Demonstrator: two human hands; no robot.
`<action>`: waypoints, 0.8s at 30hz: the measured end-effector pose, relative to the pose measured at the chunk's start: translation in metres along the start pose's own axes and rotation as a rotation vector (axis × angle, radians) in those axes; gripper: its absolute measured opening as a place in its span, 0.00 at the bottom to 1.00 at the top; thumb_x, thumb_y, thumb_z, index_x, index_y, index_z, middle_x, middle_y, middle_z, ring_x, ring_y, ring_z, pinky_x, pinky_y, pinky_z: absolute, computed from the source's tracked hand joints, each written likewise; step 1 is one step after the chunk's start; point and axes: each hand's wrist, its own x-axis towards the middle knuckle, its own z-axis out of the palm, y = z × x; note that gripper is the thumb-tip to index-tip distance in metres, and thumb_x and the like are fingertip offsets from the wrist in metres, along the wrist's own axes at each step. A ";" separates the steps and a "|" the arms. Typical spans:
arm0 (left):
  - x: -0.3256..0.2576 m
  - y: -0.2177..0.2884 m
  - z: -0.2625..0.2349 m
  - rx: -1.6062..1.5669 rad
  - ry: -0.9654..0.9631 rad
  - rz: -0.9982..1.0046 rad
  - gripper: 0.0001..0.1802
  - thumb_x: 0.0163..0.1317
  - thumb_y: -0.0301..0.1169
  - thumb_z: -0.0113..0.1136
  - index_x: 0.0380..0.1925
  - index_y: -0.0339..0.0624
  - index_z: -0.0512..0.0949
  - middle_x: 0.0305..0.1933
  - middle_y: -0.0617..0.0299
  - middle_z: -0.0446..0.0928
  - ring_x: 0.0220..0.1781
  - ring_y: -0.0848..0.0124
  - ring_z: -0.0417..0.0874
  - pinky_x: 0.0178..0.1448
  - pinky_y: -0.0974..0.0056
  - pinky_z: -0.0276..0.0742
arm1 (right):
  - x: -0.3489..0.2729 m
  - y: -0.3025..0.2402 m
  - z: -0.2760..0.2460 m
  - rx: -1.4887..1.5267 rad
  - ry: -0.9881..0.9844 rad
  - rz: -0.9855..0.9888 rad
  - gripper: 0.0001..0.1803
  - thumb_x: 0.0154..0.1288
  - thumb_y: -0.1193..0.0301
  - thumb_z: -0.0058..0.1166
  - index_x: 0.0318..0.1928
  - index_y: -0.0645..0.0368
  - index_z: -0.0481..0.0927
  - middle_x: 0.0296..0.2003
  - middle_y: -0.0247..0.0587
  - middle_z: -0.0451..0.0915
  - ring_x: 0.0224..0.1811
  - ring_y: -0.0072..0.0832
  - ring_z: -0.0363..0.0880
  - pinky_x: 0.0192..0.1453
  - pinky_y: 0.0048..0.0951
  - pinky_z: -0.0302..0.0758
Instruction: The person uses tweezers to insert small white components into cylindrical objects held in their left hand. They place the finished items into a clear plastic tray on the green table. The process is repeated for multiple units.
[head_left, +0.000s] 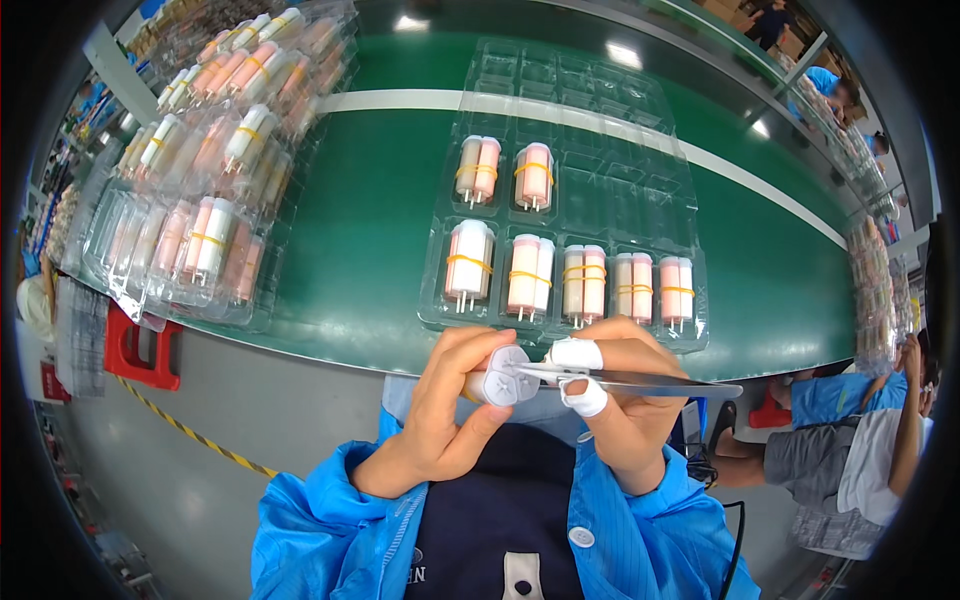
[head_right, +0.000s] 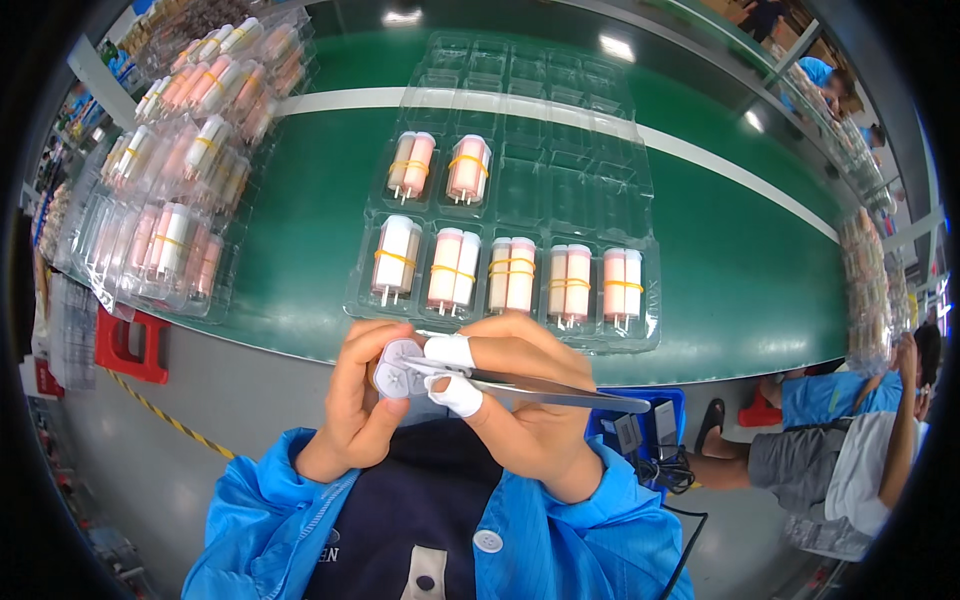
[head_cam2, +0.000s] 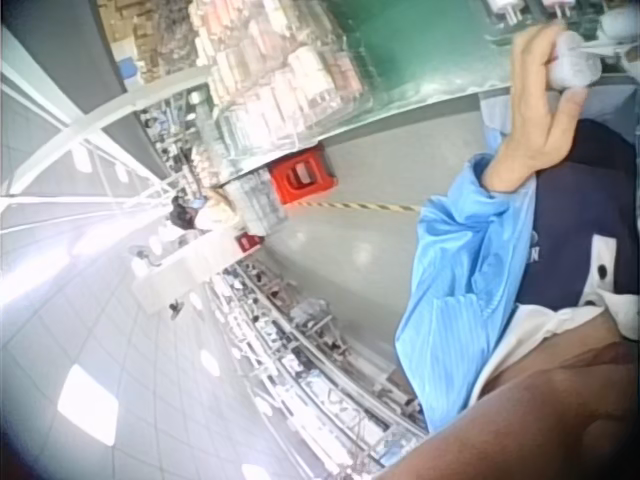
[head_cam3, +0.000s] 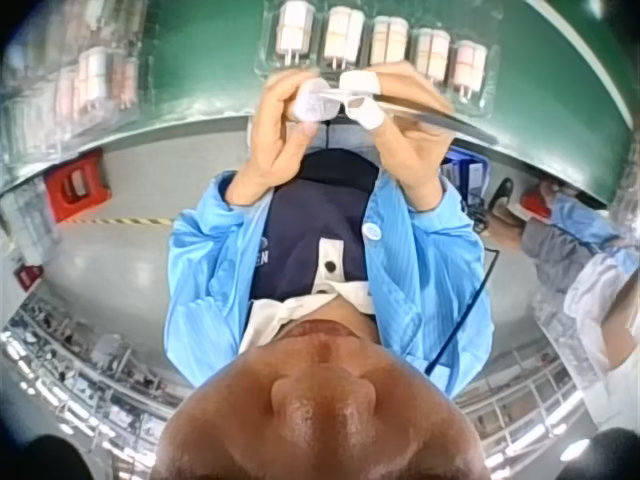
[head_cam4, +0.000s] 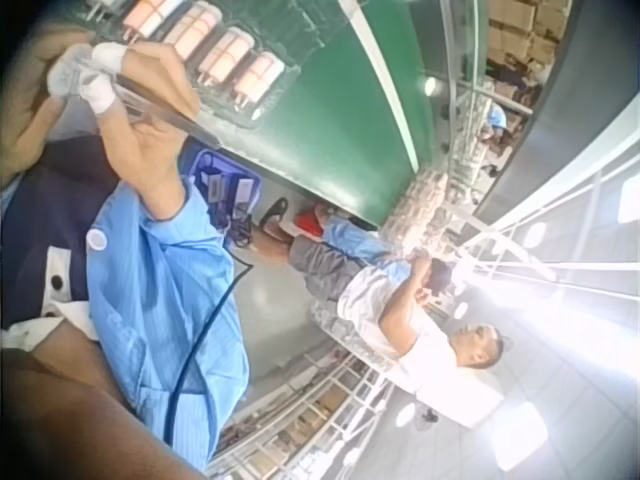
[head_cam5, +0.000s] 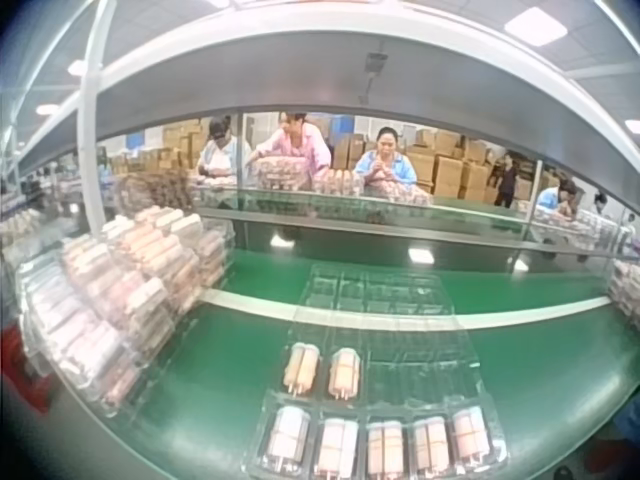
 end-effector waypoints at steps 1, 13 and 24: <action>0.000 0.000 -0.002 -0.006 -0.015 0.001 0.27 0.61 0.31 0.57 0.58 0.28 0.67 0.52 0.43 0.69 0.49 0.56 0.73 0.53 0.61 0.70 | 0.000 0.000 -0.001 -0.013 0.001 -0.001 0.12 0.54 0.78 0.64 0.41 0.66 0.83 0.35 0.47 0.82 0.35 0.28 0.81 0.36 0.25 0.77; 0.006 0.008 -0.008 0.045 -0.079 0.048 0.27 0.61 0.33 0.58 0.57 0.28 0.68 0.50 0.44 0.72 0.47 0.57 0.75 0.51 0.61 0.71 | 0.002 -0.001 -0.002 -0.056 -0.045 -0.013 0.10 0.54 0.80 0.62 0.39 0.67 0.83 0.32 0.47 0.82 0.32 0.28 0.83 0.34 0.25 0.79; 0.007 0.004 -0.010 0.139 -0.144 0.080 0.26 0.57 0.30 0.61 0.55 0.28 0.70 0.48 0.45 0.73 0.45 0.54 0.75 0.50 0.58 0.72 | 0.020 -0.005 -0.008 -0.105 -0.204 0.082 0.04 0.56 0.81 0.57 0.33 0.67 0.81 0.28 0.45 0.80 0.29 0.27 0.80 0.32 0.24 0.75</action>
